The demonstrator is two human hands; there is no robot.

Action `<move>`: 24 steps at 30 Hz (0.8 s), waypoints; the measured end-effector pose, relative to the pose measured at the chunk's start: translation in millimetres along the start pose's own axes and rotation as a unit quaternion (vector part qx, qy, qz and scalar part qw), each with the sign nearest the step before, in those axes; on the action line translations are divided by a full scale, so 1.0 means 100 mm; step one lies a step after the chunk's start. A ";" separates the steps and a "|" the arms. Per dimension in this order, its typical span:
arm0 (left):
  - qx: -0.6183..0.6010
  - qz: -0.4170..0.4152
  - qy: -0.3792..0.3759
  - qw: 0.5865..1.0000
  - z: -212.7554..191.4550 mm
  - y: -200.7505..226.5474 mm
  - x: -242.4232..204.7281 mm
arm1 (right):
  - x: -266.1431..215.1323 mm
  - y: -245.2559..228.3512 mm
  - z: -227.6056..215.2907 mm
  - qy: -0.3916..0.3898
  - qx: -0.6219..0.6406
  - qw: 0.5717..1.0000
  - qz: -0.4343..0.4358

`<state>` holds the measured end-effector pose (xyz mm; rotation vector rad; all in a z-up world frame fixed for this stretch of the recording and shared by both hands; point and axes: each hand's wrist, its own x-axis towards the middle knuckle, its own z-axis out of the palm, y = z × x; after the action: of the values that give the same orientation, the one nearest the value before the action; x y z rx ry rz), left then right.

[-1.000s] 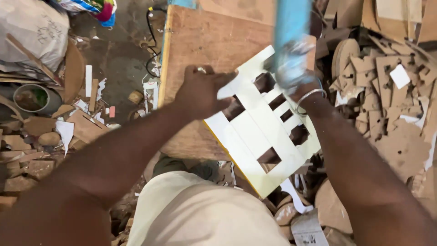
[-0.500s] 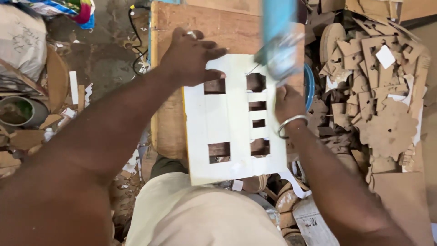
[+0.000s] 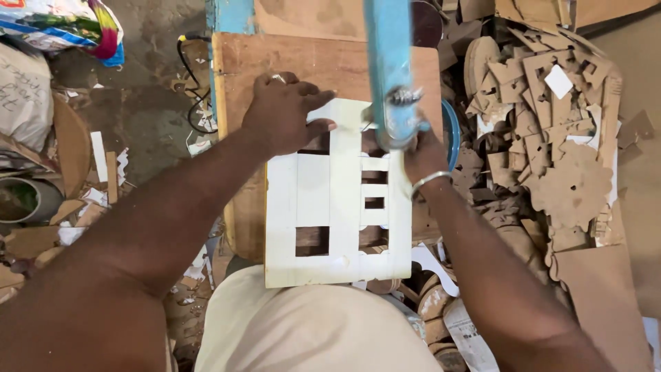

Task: The recorder is using a blue industrial machine, likely a scroll saw or fret saw, to shape and process holes in a white rectangular panel.

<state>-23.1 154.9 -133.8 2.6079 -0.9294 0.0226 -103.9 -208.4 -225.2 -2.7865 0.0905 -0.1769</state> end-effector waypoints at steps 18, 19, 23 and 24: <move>-0.027 -0.016 0.005 0.999 -0.01 -0.03 0.04 | -0.02 -0.39 -0.13 0.058 0.011 0.998 -0.005; -0.029 -0.018 0.004 0.999 -0.02 -0.04 0.04 | -0.01 -0.39 -0.13 0.056 0.011 0.998 -0.006; -0.037 -0.021 0.005 0.999 -0.02 -0.03 0.05 | 0.00 -0.49 -0.19 0.046 0.086 0.994 0.056; -0.032 -0.023 0.007 0.999 -0.02 -0.03 0.06 | 0.02 -0.54 -0.23 0.034 0.071 0.995 0.067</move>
<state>-16.3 154.3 -132.4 2.5656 -0.8509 -0.0013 -102.7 -165.5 -185.1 -2.6214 0.2703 -0.2341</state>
